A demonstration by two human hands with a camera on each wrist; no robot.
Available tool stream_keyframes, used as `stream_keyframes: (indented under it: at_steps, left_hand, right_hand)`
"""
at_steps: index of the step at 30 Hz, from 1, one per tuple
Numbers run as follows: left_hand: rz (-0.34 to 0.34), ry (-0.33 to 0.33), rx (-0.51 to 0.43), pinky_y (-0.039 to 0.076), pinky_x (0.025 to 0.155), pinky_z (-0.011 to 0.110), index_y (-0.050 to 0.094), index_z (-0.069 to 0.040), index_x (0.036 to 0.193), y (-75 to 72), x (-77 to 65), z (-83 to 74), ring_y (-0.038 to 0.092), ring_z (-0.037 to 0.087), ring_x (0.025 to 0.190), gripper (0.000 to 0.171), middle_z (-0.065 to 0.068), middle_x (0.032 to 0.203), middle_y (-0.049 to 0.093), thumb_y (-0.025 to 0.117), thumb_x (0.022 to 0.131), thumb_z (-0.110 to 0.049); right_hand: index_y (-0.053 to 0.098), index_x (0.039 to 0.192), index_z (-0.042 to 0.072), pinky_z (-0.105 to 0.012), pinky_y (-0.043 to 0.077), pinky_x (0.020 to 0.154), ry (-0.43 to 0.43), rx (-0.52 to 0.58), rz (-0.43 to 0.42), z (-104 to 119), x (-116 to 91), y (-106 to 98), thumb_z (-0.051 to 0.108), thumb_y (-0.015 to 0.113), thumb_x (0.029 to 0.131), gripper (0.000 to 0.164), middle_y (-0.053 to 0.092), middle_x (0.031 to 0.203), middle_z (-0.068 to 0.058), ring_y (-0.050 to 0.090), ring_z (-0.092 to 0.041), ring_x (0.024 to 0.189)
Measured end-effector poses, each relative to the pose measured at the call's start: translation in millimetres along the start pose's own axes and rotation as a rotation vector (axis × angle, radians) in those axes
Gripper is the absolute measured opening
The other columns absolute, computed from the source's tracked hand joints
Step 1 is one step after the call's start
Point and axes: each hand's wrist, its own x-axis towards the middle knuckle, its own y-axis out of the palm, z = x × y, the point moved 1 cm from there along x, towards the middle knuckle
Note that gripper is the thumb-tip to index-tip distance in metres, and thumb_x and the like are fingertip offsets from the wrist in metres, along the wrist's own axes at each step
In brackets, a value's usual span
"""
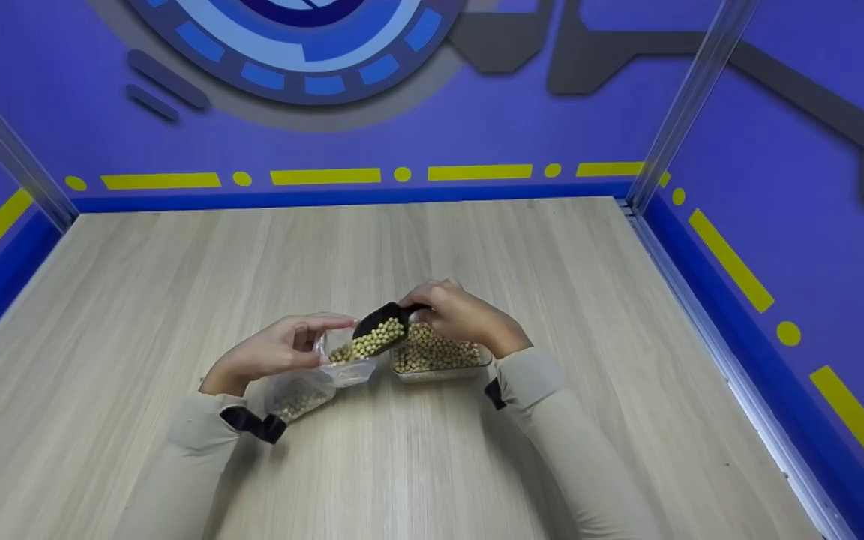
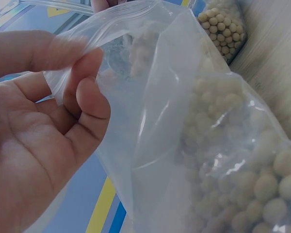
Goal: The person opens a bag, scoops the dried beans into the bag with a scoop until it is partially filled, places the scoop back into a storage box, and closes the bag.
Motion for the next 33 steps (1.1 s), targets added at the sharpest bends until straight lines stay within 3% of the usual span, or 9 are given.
stream_keyframes:
  at_steps: [16,33]
  left_hand:
    - [0.001,0.016,-0.005,0.035,0.060,0.019,0.046,0.003,0.140,1.1,-0.2,-0.4,0.036,0.010,0.067,0.061,0.025,0.125,0.053,0.055,0.080,0.010]
    - [-0.002,0.017,-0.007,0.036,0.061,0.019,0.047,0.002,0.140,0.5,-1.0,-0.5,0.036,0.011,0.069,0.061,0.024,0.128,0.052,0.056,0.080,0.010]
  right_hand:
    - [0.068,0.115,0.004,-0.047,0.038,0.094,-0.009,-0.045,0.015,6.7,1.6,-4.2,0.005,0.060,0.091,0.026,0.070,0.107,-0.009,0.062,-0.026,0.101]
    - [0.068,0.116,0.003,-0.047,0.037,0.096,-0.011,-0.024,0.010,5.5,0.9,-3.3,0.005,0.061,0.091,0.026,0.070,0.108,-0.010,0.061,-0.026,0.102]
